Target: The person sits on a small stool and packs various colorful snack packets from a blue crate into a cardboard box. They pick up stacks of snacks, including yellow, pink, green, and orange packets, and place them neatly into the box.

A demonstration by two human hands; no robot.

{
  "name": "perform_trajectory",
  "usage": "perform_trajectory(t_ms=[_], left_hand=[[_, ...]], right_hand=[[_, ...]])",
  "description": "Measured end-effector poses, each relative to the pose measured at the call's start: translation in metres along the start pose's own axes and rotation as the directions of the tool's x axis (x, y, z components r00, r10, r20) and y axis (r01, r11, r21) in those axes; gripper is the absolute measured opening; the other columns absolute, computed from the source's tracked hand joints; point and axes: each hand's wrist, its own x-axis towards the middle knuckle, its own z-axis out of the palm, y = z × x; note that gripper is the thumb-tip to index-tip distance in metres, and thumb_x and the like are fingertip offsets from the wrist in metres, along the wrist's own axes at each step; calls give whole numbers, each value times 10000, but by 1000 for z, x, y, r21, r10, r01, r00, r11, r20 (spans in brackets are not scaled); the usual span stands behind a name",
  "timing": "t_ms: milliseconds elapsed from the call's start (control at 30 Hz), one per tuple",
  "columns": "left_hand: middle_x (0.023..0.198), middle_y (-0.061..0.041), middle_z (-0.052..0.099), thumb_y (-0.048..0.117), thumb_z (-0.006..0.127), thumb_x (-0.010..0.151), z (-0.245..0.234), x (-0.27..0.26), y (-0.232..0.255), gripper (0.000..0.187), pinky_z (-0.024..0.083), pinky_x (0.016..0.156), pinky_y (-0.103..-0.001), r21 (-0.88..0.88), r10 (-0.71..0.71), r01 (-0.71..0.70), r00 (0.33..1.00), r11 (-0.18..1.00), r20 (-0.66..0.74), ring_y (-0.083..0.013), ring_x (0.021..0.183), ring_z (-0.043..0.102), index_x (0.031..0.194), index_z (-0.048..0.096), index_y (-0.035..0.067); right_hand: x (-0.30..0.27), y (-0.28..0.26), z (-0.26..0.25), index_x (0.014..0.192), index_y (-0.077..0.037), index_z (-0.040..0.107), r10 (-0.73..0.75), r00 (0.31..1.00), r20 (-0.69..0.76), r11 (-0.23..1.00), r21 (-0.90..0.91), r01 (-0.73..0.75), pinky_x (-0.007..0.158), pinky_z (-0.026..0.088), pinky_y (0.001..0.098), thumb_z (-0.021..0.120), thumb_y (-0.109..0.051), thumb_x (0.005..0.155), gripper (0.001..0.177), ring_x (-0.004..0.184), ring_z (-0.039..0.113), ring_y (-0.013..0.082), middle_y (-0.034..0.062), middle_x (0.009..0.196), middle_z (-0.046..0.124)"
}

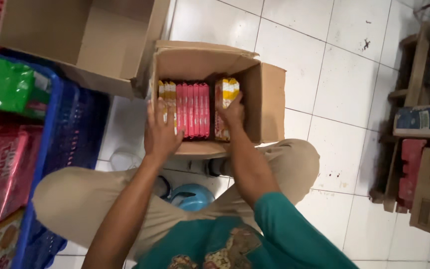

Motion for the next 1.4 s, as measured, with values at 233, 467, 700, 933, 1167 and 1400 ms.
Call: perform_trajectory(t_ms=[233,467,700,933,1167,1400], left_hand=[[1473,-234,530,359,854,693,-5,6,3,787,507,1065,-555,1,-20,20,998,1000,59,-563,1419,388,1382,623,55],[1405,-252,574,398,834,708,3,7,3,653,523,988,-573,-43,-41,42,999,998,27,-597,1393,405,1247,701,55],[1281,-248,665,424,845,627,27,-6,-5,654,440,1100,-614,-52,-24,20,996,998,-83,-546,1338,510,1177,764,80],[1245,-283,650,374,797,653,82,-10,-18,561,343,1151,-705,-64,71,-98,937,993,-343,-530,1247,565,1075,736,9],[1256,-163,643,318,715,653,18,11,-13,547,262,1147,-751,-170,0,6,999,985,37,-421,1295,524,1135,732,60],[958,-96,711,356,705,767,-48,40,-64,355,585,709,-599,33,-227,225,957,974,179,-378,916,739,1045,754,140]], right_hand=[[32,4,60,1621,-129,209,48,997,66,994,-102,-41,986,540,544,615,-582,942,911,1209,626,540,386,1346,554],[23,-16,69,1669,-295,110,86,971,222,992,-114,-62,1070,509,509,643,-514,991,890,1316,567,515,347,1431,486],[117,97,173,1548,-322,462,52,963,265,998,-31,-45,1013,538,472,805,-706,779,925,1287,624,400,282,1402,580],[169,67,167,1001,-157,794,-585,765,271,608,-478,634,1099,447,488,618,-698,783,609,1136,725,314,133,1026,793],[-19,-39,50,1136,-153,755,-638,769,-25,740,256,622,871,572,468,789,-373,907,319,998,716,353,149,1024,701],[-146,-49,5,737,-112,752,-798,581,-160,442,498,746,556,499,286,817,-147,886,166,526,631,174,72,574,679]])
